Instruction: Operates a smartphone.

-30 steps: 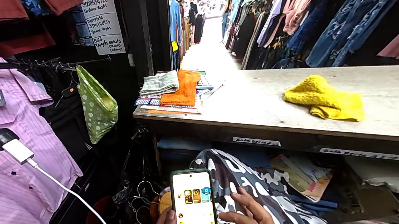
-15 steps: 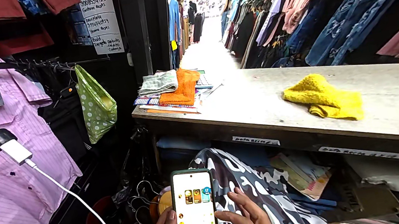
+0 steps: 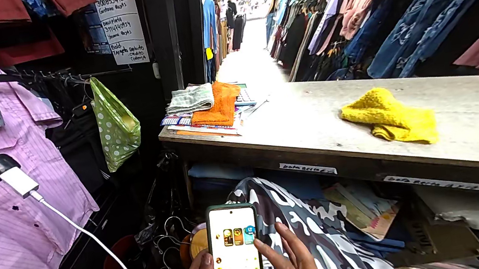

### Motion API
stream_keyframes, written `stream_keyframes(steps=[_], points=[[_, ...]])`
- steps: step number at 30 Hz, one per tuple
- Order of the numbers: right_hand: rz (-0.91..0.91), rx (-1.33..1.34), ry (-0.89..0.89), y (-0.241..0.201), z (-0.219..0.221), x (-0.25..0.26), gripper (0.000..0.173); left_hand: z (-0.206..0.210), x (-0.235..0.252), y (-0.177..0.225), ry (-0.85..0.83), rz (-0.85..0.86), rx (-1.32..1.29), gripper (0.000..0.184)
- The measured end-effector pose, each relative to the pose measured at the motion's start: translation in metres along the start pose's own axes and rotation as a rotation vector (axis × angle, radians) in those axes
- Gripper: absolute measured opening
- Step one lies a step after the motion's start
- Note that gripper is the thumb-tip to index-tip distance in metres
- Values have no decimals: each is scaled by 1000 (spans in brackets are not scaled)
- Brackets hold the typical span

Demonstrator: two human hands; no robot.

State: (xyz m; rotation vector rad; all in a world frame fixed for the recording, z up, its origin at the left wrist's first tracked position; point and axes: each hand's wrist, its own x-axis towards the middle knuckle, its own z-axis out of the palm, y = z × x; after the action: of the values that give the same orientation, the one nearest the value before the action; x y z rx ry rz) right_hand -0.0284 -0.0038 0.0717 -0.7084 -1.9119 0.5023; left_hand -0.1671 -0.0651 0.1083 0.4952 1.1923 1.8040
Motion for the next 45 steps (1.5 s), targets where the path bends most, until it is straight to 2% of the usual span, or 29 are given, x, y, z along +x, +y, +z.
stream_keyframes(steps=[7,11,16,28,31,34,37,39,42,45], points=[[0,12,19,-1,5,0,47,0,-1,-2,-4,7,-6,39],[-55,-47,-50,-2,5,0,50,0,-1,-2,-19,10,-9,39],[-150,-13,-80,0,8,-2,39,1,-2,-2,-17,-3,-12,39],[-36,51,-11,-1,2,-2,43,-1,-2,-1,-5,-3,-16,39],[57,143,20,0,1,-1,49,-3,-1,-2,-11,7,-7,39],[224,375,-27,0,-2,-3,67,-4,-1,-2,-5,11,1,40],[441,623,-218,-6,-8,-3,73,-4,0,-3,3,10,12,40],[557,691,-368,-7,-10,-5,74,-4,1,-2,7,6,7,41],[597,722,-459,-3,-6,-12,74,-4,1,-1,8,3,12,40],[598,754,-453,-4,-5,-12,74,-3,1,-1,9,10,15,40]])
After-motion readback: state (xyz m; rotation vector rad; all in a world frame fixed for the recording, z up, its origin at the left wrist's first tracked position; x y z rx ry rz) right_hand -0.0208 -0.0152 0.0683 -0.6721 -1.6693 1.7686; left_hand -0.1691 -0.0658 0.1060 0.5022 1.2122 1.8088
